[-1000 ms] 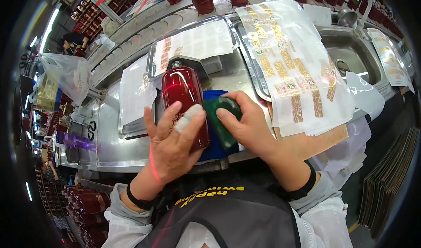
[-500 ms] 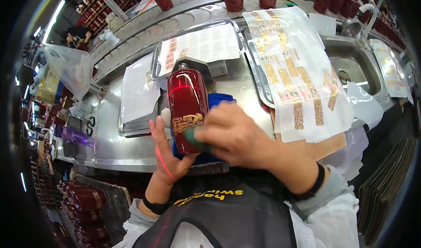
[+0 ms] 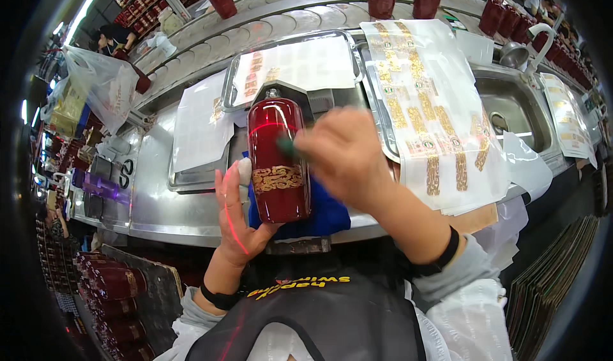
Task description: Applying labels and decorative seals to liquor bottles on a production line.
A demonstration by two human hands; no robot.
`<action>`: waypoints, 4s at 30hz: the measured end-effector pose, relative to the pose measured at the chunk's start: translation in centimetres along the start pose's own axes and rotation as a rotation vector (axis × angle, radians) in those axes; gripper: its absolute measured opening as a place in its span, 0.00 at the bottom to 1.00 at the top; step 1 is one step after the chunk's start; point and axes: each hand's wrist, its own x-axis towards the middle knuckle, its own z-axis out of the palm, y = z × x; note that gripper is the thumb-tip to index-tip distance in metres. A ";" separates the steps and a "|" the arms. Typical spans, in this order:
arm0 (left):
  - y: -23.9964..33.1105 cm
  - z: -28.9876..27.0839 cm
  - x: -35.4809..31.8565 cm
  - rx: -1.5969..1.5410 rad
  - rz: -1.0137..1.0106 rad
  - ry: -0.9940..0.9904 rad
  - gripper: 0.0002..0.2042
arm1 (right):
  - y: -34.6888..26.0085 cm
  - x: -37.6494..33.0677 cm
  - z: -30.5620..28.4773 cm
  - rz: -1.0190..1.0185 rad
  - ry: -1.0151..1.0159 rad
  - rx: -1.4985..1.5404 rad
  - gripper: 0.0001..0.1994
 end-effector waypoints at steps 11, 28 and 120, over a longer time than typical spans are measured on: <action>0.7 -0.8 1.5 0.102 0.130 -0.027 0.51 | -0.8 -0.9 -0.7 -0.165 -0.272 0.162 0.13; 0.3 -0.8 0.7 0.131 0.058 -0.050 0.52 | -1.0 -0.5 -0.7 -0.104 -0.255 0.090 0.18; 0.3 -0.1 0.3 -0.015 -0.189 -0.067 0.53 | -3.8 0.4 -1.0 0.044 -0.274 -0.211 0.17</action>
